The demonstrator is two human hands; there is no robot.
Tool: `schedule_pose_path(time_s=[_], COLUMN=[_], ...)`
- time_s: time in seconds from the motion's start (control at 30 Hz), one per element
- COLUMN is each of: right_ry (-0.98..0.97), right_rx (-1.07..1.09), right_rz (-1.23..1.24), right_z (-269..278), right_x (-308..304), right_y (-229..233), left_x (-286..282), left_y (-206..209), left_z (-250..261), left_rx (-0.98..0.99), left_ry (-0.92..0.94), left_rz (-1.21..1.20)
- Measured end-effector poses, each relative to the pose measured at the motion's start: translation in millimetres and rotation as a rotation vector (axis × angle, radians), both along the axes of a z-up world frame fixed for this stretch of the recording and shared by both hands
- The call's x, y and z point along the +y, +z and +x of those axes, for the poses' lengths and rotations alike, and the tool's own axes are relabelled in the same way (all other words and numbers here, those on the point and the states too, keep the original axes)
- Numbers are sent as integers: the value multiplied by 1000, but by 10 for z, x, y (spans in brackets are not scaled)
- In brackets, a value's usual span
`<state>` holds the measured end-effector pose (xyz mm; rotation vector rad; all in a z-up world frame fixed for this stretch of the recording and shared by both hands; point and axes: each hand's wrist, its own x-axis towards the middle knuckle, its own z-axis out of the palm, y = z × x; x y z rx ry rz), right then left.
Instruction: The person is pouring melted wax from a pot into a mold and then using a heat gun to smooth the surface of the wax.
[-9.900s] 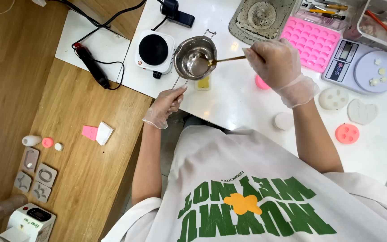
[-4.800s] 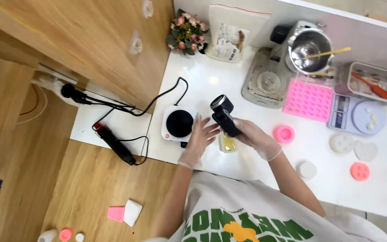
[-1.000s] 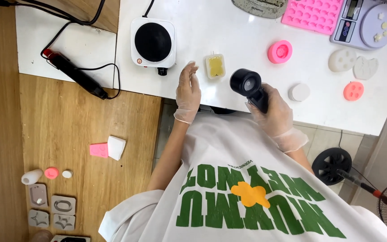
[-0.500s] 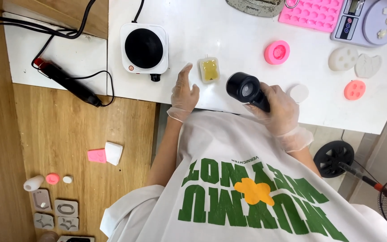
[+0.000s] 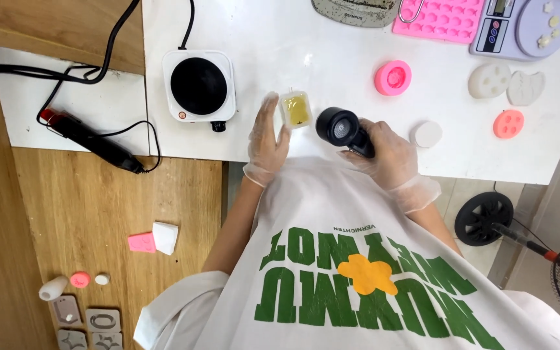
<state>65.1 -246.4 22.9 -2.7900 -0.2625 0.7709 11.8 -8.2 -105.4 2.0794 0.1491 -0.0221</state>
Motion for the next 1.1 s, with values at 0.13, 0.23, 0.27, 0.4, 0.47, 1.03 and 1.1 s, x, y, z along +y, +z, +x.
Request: schedule_pose_path(time_s=[0.13, 0.23, 0.27, 0.4, 0.47, 1.03, 1.1], right_ry=[25, 65, 98, 187, 180, 145, 145], right_rx=[78, 2, -106, -364, -378, -254, -273], right_rz=[-73, -49, 0, 82, 98, 162, 123], right_z=[122, 69, 41, -47, -98, -99, -68], right_x=[92, 157, 141, 72, 10, -56, -119], right_y=[49, 38, 29, -15, -71, -159, -251], left_x=[-105, -228, -271, -288, -277, 114, 273], left_y=[843, 902, 920, 1024, 1129, 841, 336], left_z=[142, 154, 195, 246, 242, 140, 16], left_rx=[228, 302, 247, 193, 203, 199, -27], left_ry=[57, 85, 118, 172, 172, -5, -41], left_rz=[-537, -657, -658, -710, -746, -429, 75])
